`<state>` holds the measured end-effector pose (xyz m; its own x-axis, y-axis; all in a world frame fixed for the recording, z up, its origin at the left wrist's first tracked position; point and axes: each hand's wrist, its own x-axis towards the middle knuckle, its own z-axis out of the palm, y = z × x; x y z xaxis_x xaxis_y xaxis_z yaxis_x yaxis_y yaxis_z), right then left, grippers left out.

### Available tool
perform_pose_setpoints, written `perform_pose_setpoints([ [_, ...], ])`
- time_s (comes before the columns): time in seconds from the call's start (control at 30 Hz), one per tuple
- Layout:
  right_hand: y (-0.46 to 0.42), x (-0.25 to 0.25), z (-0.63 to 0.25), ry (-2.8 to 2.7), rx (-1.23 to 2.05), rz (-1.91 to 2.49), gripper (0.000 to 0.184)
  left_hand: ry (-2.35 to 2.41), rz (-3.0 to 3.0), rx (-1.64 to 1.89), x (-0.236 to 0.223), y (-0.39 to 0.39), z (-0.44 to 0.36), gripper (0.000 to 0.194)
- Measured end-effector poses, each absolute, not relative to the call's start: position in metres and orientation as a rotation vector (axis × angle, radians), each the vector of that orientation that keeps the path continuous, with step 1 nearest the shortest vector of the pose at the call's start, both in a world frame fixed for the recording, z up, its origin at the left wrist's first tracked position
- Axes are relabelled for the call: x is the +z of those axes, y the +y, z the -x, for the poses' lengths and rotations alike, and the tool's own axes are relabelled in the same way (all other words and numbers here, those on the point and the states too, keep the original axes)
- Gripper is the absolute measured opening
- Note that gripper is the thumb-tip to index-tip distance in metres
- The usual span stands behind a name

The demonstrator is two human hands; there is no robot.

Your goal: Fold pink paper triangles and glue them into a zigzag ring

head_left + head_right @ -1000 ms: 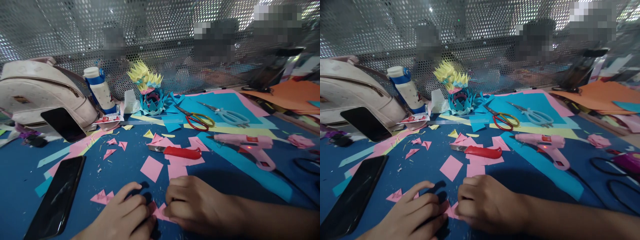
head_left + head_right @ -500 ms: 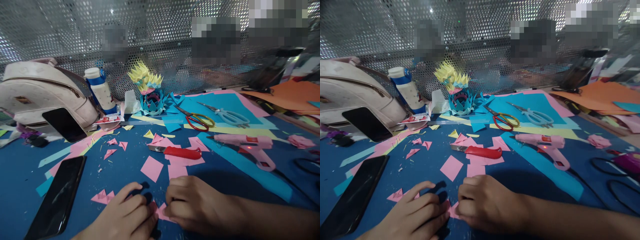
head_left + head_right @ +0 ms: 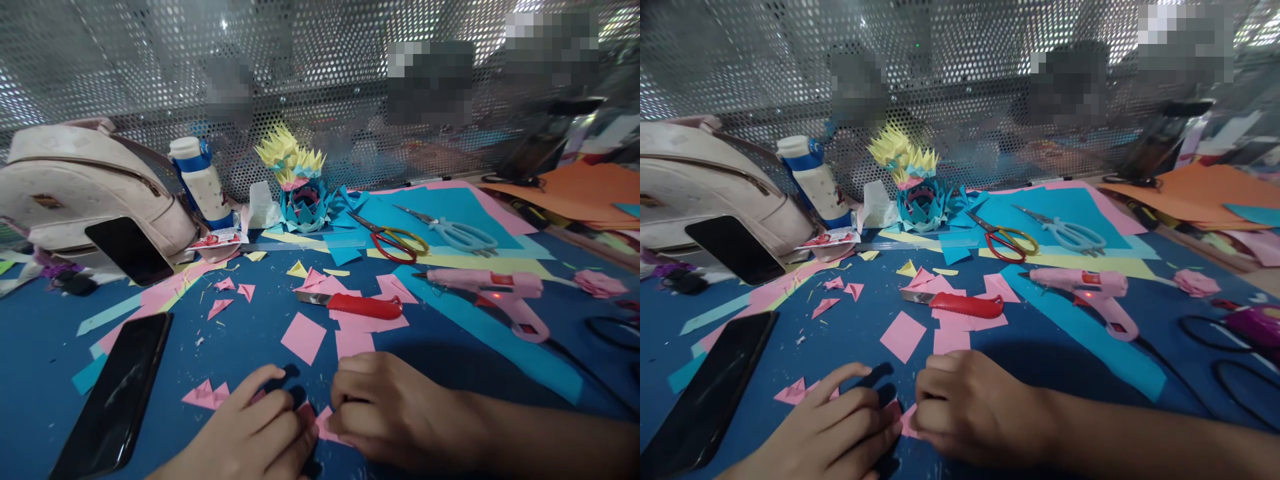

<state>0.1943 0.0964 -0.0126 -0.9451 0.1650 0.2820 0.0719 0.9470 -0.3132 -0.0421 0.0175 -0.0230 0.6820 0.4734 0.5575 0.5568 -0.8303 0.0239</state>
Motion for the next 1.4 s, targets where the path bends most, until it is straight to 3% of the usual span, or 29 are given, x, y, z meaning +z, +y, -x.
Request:
perform_pose_setpoints([
  [0.53, 0.0967, -0.0143, -0.1940, -2.796, 0.407, 0.158, 0.025, -0.834, 2.719, -0.791, -0.0215, 0.0165, 0.0417, 0.043],
  [1.4, 0.0992, -0.0114, -0.1928, -2.803, 0.472, 0.100, 0.024, -0.814, 2.706, -0.733, -0.0154, 0.0154, 0.0356, 0.028],
])
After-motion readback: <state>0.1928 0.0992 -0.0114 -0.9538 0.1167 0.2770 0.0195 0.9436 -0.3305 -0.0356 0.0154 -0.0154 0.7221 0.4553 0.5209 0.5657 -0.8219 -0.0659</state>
